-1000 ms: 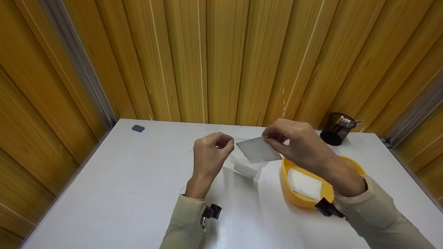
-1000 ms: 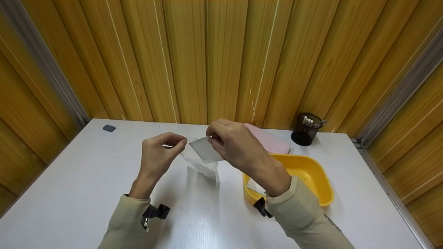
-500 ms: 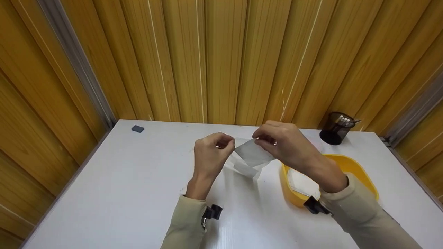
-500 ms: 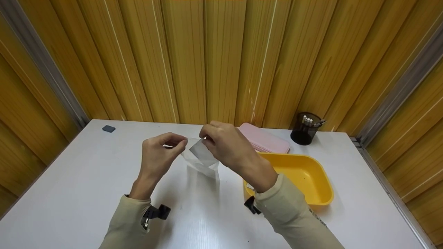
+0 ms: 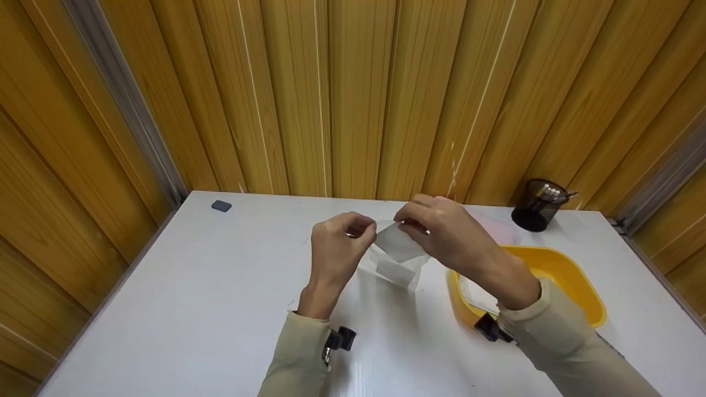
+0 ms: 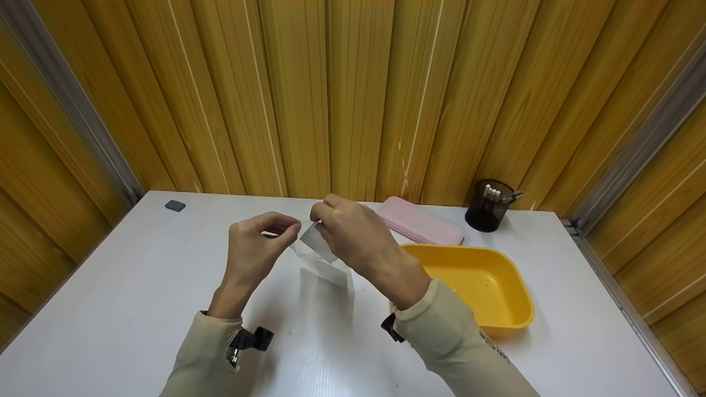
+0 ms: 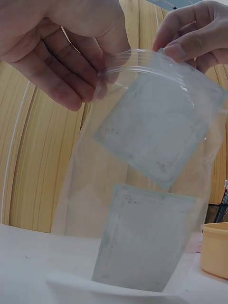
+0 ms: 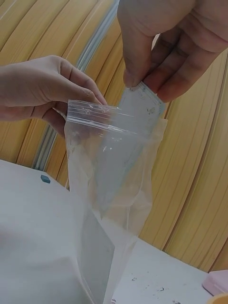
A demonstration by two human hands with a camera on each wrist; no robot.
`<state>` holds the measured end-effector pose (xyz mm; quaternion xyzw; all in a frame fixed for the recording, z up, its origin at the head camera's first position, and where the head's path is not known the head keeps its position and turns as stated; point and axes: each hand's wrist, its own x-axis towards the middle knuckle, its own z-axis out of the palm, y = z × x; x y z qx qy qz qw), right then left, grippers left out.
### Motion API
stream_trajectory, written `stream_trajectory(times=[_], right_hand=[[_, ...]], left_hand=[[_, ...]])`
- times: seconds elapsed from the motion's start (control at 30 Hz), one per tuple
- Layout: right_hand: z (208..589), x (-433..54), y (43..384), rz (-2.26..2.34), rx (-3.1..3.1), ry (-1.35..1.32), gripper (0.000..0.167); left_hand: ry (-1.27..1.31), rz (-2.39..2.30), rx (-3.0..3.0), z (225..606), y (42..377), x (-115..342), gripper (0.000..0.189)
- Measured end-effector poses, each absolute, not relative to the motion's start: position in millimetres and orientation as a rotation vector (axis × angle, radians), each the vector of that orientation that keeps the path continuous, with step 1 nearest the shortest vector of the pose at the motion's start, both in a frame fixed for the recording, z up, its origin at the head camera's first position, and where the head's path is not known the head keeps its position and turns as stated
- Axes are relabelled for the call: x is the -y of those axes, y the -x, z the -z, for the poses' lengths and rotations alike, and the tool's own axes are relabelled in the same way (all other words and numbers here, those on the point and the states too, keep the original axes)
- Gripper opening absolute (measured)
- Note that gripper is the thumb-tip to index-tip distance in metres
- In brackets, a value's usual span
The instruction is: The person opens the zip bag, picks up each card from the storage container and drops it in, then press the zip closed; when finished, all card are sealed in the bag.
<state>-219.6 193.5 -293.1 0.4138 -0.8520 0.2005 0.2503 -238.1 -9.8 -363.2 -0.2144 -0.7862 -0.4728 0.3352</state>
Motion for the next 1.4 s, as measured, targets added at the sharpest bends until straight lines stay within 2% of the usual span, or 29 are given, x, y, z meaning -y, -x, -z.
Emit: stream_trajectory(times=[0.23,0.6,0.87,1.13,1.4], right_hand=[[299,-187,220,-0.455,2.287,-1.118,0.016],[313,-188,225,-0.601,2.416,-1.113,0.018],[309,-198,223,-0.71,2.3,-1.16,0.024],[303,-226,214,-0.83,2.311,-1.019,0.027],[315,-263,212,-0.848,2.409,-0.829,0.026]], left_hand=[[0.564,1.238,2.047,363,239,11,0.009],[0.561,1.228,2.063,365,238,13,0.008],[0.575,1.258,2.052,365,238,15,0.009],[0.57,1.258,2.044,365,237,17,0.009],[0.553,1.28,2.035,365,236,18,0.01]])
